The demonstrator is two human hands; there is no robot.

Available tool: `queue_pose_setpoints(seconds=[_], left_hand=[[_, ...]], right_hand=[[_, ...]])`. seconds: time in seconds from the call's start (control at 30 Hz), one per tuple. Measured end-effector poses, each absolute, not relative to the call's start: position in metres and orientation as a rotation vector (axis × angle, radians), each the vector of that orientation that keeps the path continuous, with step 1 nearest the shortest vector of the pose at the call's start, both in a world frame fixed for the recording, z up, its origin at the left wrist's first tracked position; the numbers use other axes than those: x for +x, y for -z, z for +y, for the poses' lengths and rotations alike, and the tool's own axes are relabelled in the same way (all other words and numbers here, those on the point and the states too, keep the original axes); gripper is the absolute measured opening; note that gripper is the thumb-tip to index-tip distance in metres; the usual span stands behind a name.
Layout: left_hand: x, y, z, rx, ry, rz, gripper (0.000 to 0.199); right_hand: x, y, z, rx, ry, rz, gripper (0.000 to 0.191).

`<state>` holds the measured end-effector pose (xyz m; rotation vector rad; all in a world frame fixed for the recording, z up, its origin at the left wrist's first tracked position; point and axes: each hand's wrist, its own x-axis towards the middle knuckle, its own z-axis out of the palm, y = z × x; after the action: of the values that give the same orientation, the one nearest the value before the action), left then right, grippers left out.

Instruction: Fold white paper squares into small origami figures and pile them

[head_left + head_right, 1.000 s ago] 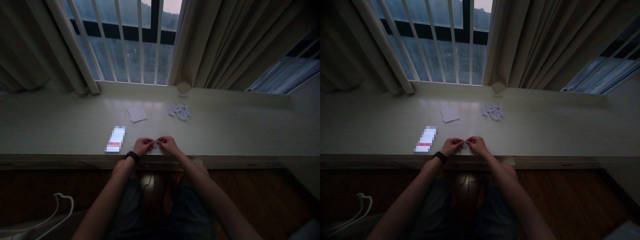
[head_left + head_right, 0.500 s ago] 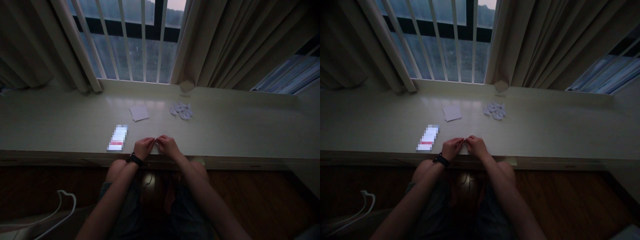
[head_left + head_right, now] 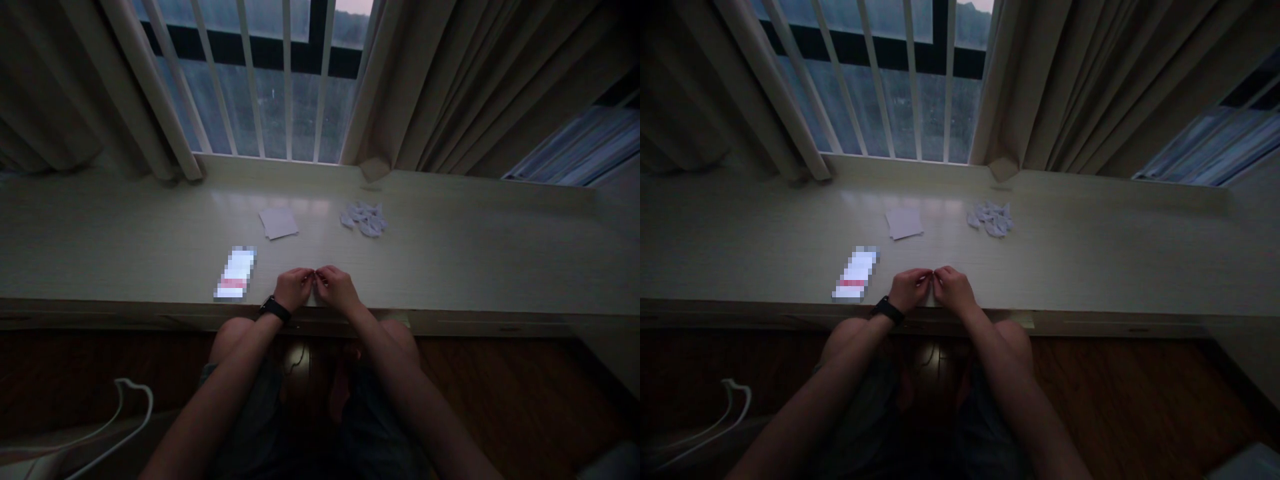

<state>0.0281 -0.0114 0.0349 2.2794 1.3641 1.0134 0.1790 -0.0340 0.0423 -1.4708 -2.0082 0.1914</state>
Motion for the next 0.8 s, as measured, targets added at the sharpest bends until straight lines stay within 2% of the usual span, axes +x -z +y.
queue_pose_setpoints(seconds=[0.2,0.53,0.63,0.8], left_hand=[[0.027,-0.038,0.0,1.858,-1.066,1.463,0.016],[0.021,-0.033,0.003,1.118,-1.158,1.131,0.025],[0.022,-0.034,0.001,1.09,-1.136,1.095,0.026],[0.02,-0.031,0.003,1.355,-1.004,1.169,0.028]], right_hand=[[0.183,-0.037,-0.021,-1.495,-0.479,-1.648,0.011],[0.192,-0.029,-0.011,-1.205,-1.247,-0.957,0.021],[0.191,-0.032,-0.013,-1.16,-1.327,-0.908,0.028],[0.192,-0.027,-0.013,-1.188,-1.313,-1.012,0.015]])
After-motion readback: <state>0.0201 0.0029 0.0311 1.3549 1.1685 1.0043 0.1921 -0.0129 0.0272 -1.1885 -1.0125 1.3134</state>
